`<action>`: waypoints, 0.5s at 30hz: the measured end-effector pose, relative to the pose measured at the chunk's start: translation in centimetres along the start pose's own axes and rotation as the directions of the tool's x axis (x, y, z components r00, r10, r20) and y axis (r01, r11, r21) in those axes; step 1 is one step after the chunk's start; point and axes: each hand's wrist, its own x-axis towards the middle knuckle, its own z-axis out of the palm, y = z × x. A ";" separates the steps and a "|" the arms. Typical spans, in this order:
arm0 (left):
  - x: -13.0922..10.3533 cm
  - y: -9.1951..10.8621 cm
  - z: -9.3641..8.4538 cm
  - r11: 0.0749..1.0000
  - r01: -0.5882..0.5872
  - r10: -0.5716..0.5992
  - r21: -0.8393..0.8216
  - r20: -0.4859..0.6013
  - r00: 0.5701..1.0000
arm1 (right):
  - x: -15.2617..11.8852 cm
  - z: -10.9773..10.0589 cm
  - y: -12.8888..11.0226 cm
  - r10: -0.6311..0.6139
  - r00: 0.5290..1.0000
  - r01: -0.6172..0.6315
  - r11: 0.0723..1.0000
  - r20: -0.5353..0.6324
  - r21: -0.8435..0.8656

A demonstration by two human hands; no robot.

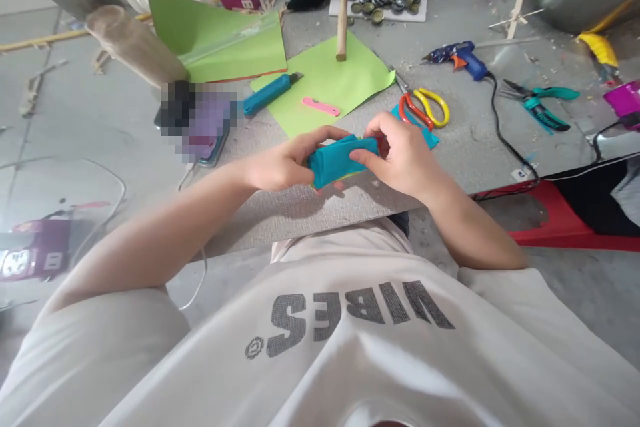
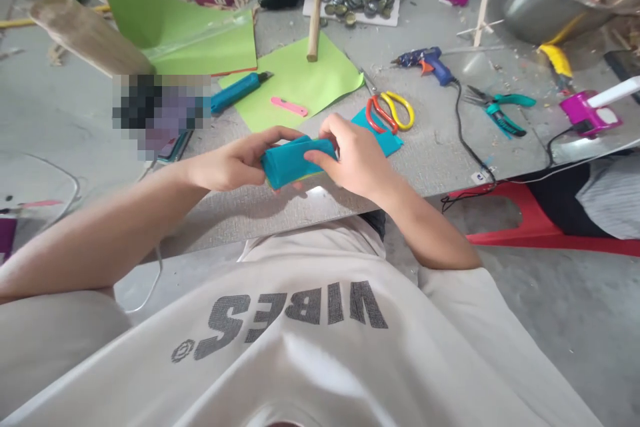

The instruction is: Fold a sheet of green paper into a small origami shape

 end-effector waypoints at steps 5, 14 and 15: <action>-0.6 -0.5 -0.4 0.986 0.056 -0.053 -0.154 0.023 0.998 | 0.1 1.9 -0.6 0.058 0.997 -0.054 0.996 -0.053 0.064; -0.8 -1.2 -0.1 0.975 0.133 -0.128 -0.180 0.040 0.991 | 1.7 1.1 -2.9 -0.060 0.998 0.058 0.993 -0.011 -0.100; -0.8 -1.0 0.1 0.974 0.147 -0.145 -0.172 0.023 0.989 | 1.8 1.2 -3.2 -0.064 0.998 0.063 0.993 -0.001 -0.097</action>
